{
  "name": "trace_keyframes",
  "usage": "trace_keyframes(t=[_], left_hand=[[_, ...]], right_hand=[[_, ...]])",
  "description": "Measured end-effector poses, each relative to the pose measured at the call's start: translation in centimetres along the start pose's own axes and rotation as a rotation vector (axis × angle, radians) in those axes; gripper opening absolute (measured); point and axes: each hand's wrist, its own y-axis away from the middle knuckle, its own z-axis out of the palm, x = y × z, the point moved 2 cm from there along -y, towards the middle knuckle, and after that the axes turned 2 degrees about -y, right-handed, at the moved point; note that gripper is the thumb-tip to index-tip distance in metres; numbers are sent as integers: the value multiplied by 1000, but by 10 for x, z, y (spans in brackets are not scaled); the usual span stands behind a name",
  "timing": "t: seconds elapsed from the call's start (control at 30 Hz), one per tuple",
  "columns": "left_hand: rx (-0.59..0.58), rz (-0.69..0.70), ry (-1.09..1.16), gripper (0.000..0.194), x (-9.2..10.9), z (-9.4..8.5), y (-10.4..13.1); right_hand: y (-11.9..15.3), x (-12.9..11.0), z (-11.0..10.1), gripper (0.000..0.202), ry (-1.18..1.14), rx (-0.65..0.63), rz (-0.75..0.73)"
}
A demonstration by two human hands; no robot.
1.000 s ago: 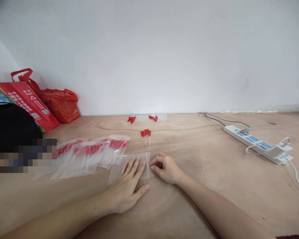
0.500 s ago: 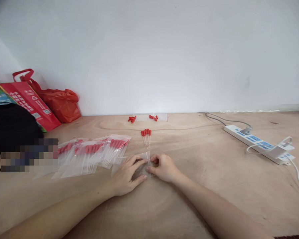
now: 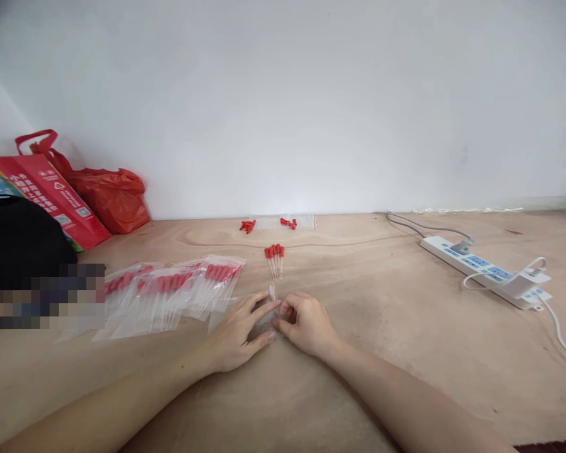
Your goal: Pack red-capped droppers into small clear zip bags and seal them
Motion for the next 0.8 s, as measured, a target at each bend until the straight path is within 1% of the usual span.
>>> trace_keyframes(t=[0.1, 0.17, 0.23, 0.37, 0.47, 0.53, 0.6, 0.7, 0.73, 0.8], left_hand=[[7, 4, 21, 41, 1, -1, 0], [7, 6, 35, 38, 1, -2, 0], [9, 4, 40, 38, 1, -3, 0], [33, 4, 63, 44, 1, -2, 0], [40, 0, 84, 49, 0, -1, 0], [42, -4, 98, 51, 0, -1, -1], [42, -9, 115, 54, 0, -2, 0], [31, -15, 142, 57, -1, -2, 1], [26, -19, 150, 58, -2, -2, 1], [27, -28, 164, 57, -2, -1, 1]], right_hand=[[0, -2, -5, 7, 74, -46, -155], [0, -3, -8, 10, 126, -80, -246], [0, -3, -11, 12, 153, -87, -268], [-1, -1, -10, 13, 100, -75, -221], [-3, -2, -10, 9, 74, -90, -289], [-5, -4, -12, 7, 52, -146, -367], [-6, -6, -16, 10, 8, -258, -425], [-8, -7, -21, 26, -37, -427, -442], [-8, -7, -21, 32, -37, -454, -445], [-8, -7, -19, 42, -24, -467, -478]])
